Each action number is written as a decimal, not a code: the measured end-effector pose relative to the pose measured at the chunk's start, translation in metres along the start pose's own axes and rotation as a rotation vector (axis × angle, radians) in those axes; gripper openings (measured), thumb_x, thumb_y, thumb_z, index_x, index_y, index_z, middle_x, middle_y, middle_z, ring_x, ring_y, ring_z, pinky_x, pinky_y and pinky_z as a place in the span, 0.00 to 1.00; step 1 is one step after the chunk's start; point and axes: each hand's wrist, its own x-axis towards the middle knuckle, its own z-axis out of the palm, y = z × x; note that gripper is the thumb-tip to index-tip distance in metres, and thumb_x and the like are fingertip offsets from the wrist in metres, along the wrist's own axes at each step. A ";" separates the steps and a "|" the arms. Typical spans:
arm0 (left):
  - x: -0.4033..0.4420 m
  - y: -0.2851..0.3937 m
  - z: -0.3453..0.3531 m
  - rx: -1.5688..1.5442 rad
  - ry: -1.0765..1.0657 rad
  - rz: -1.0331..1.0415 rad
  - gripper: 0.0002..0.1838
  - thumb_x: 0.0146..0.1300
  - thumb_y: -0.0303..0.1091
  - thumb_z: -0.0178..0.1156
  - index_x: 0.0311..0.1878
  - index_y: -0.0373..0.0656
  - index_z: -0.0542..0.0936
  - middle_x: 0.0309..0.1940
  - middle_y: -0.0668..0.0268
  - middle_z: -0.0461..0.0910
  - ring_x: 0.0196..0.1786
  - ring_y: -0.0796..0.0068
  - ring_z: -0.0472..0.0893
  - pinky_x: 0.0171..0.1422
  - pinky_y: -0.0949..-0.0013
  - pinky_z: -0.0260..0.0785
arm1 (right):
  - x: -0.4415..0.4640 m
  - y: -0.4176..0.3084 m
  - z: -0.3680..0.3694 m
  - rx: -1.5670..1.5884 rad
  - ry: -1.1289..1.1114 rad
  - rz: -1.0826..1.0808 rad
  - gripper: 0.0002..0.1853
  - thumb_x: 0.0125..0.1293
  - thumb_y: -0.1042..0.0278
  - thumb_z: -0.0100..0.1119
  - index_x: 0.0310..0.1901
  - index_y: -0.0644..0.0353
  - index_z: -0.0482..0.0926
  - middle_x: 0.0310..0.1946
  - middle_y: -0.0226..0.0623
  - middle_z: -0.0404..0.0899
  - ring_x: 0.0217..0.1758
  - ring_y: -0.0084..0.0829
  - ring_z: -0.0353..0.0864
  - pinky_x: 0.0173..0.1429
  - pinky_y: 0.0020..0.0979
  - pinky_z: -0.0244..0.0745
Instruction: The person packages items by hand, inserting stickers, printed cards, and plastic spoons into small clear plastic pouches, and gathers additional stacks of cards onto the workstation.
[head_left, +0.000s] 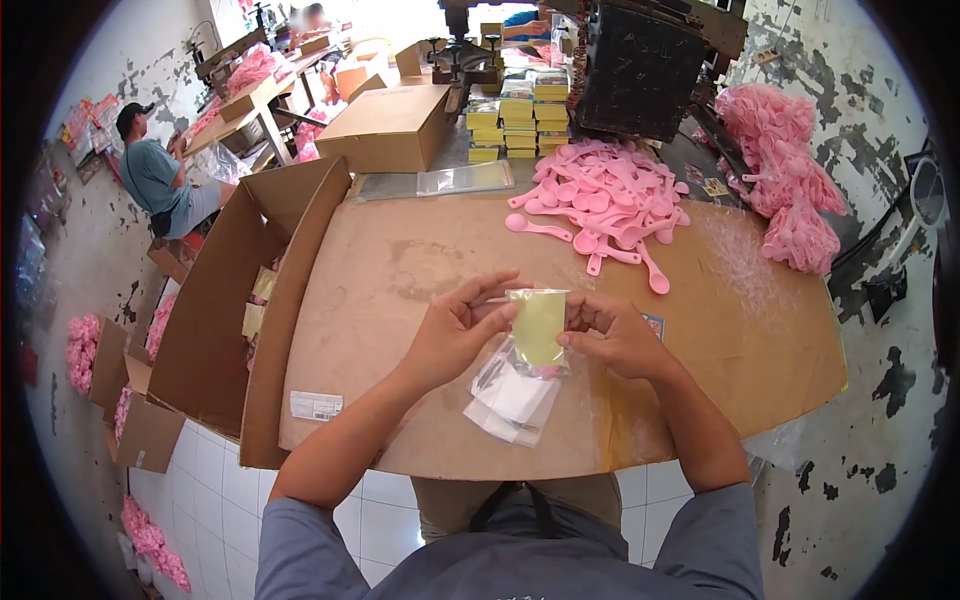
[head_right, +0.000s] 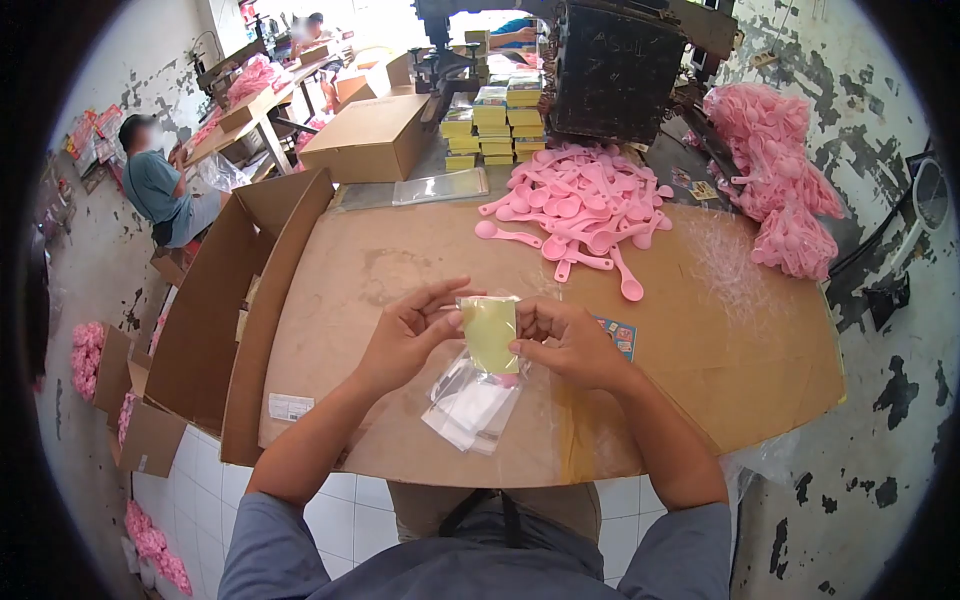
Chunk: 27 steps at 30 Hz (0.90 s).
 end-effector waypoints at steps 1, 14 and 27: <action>-0.001 -0.002 0.000 0.026 -0.014 -0.011 0.22 0.78 0.31 0.62 0.70 0.33 0.76 0.52 0.59 0.87 0.52 0.73 0.87 0.57 0.67 0.84 | -0.001 -0.003 0.000 0.030 0.005 0.001 0.22 0.71 0.78 0.67 0.65 0.69 0.76 0.49 0.33 0.84 0.51 0.21 0.83 0.55 0.26 0.78; 0.024 0.044 -0.067 -0.297 0.658 0.377 0.29 0.84 0.49 0.49 0.72 0.32 0.69 0.67 0.57 0.76 0.64 0.66 0.81 0.63 0.62 0.78 | -0.010 -0.016 -0.059 -0.526 0.450 -0.014 0.15 0.71 0.68 0.67 0.57 0.60 0.85 0.43 0.32 0.85 0.43 0.23 0.81 0.48 0.28 0.76; -0.003 -0.027 -0.005 1.162 0.016 0.247 0.17 0.59 0.42 0.77 0.46 0.41 0.89 0.38 0.62 0.81 0.45 0.67 0.82 0.49 0.65 0.75 | -0.035 -0.001 -0.099 -1.097 0.221 0.180 0.17 0.54 0.71 0.78 0.45 0.63 0.85 0.47 0.43 0.80 0.52 0.43 0.82 0.57 0.42 0.78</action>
